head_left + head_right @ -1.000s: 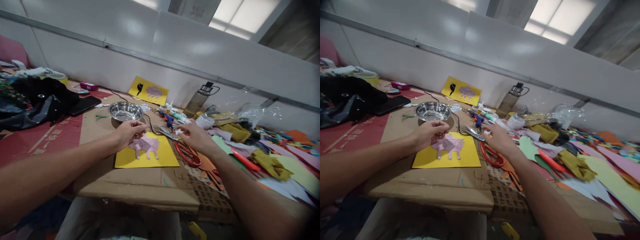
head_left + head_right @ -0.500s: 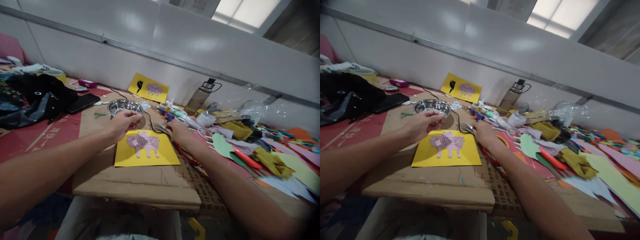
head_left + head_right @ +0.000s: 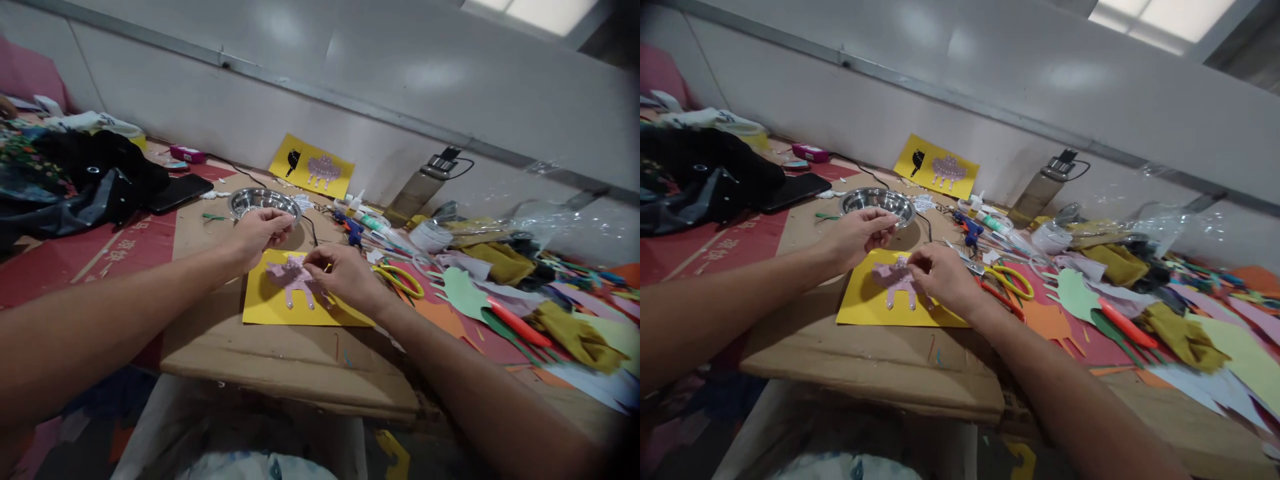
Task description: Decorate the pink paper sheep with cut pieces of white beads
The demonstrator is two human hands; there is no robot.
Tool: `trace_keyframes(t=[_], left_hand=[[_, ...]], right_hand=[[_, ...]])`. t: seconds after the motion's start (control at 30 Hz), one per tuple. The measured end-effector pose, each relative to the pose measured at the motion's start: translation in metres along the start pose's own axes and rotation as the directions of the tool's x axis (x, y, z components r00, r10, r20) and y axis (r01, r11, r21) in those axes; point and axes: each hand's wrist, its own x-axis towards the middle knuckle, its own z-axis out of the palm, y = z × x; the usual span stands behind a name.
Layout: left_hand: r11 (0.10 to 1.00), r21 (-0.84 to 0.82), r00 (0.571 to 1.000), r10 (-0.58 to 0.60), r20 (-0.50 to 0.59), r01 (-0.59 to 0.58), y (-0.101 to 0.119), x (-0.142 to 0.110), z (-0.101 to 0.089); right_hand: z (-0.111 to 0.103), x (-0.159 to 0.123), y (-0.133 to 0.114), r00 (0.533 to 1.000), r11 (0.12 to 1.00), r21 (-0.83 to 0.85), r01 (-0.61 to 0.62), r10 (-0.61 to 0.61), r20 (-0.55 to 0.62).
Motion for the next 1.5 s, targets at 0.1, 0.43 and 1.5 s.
trace_keyframes(t=[0.1,0.43,1.5], left_hand=[[1.0,-0.01,1.0,0.013,-0.001,-0.013,0.002,-0.001,0.001],[1.0,-0.015,1.0,0.022,-0.002,-0.023,0.006,-0.003,0.004],[1.0,0.008,0.998,0.028,0.051,-0.028,0.001,-0.002,0.0]], right_hand=[[0.01,0.001,-0.011,0.998,1.0,0.019,0.002,-0.003,0.055],[0.018,0.003,-0.017,0.992,0.978,-0.188,0.086,-0.067,0.107],[0.009,-0.009,-0.016,0.968,0.974,-0.102,0.202,-0.183,0.173]])
